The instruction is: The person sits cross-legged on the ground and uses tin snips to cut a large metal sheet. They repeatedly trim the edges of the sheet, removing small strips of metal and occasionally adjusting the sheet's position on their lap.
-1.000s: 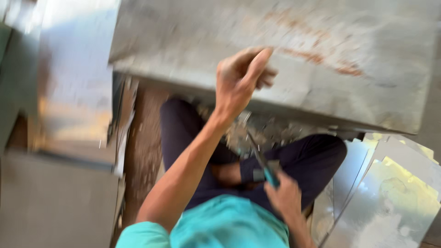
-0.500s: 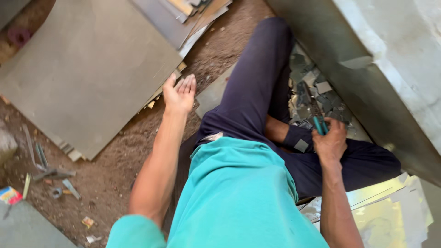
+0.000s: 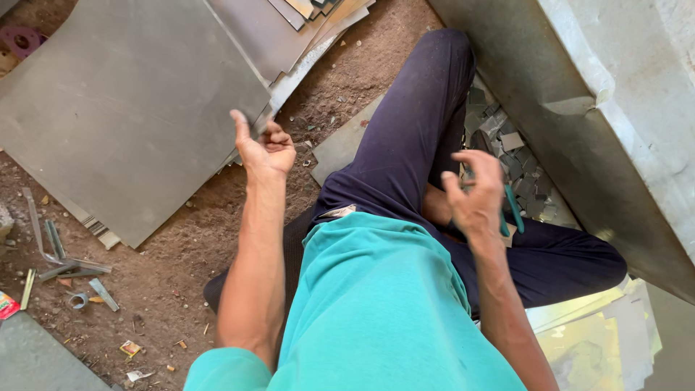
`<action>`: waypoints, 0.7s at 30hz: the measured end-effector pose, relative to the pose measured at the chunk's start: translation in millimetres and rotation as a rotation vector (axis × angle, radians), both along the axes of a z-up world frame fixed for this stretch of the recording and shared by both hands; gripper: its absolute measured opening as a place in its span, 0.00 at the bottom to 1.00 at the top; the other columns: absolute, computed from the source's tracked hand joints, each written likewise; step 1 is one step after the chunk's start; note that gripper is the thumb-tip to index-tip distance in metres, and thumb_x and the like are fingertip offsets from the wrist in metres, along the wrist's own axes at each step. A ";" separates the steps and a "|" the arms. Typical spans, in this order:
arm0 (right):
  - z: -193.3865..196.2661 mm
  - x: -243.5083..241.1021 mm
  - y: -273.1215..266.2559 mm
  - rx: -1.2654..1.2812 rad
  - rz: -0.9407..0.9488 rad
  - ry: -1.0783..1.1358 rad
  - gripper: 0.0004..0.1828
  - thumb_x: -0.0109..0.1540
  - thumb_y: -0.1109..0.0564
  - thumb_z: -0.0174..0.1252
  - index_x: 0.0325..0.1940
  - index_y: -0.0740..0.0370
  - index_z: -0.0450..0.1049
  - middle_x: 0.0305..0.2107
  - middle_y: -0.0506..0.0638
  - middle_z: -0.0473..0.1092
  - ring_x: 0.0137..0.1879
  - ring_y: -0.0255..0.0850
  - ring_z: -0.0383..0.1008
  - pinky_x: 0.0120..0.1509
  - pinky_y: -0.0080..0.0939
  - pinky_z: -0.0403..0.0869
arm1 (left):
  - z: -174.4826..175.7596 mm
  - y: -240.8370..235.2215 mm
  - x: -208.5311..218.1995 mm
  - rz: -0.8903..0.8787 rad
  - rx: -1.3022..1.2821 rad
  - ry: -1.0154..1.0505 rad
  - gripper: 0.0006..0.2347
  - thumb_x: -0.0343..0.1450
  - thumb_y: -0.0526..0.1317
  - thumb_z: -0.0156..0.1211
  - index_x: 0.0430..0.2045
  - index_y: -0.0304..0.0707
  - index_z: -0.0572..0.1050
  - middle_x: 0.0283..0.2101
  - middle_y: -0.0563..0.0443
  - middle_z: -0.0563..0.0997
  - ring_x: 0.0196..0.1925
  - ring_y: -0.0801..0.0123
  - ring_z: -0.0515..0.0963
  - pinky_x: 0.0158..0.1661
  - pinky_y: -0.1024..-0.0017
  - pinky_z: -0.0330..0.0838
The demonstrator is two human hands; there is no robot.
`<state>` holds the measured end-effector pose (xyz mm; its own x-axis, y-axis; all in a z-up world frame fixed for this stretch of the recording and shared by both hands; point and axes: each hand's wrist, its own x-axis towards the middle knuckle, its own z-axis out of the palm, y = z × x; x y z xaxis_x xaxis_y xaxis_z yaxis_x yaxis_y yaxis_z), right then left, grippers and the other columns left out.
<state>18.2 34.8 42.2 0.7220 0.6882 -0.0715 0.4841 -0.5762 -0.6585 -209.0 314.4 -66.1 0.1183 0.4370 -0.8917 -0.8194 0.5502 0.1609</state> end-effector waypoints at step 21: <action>119.8 22.3 150.6 0.332 0.524 0.915 0.17 0.59 0.62 0.61 0.51 0.72 0.79 0.33 0.44 0.75 0.37 0.27 0.70 0.40 0.29 0.71 | 178.6 -145.5 76.1 -0.643 0.338 -0.490 0.16 0.76 0.57 0.57 0.32 0.45 0.74 0.18 0.61 0.70 0.18 0.79 0.62 0.24 0.77 0.57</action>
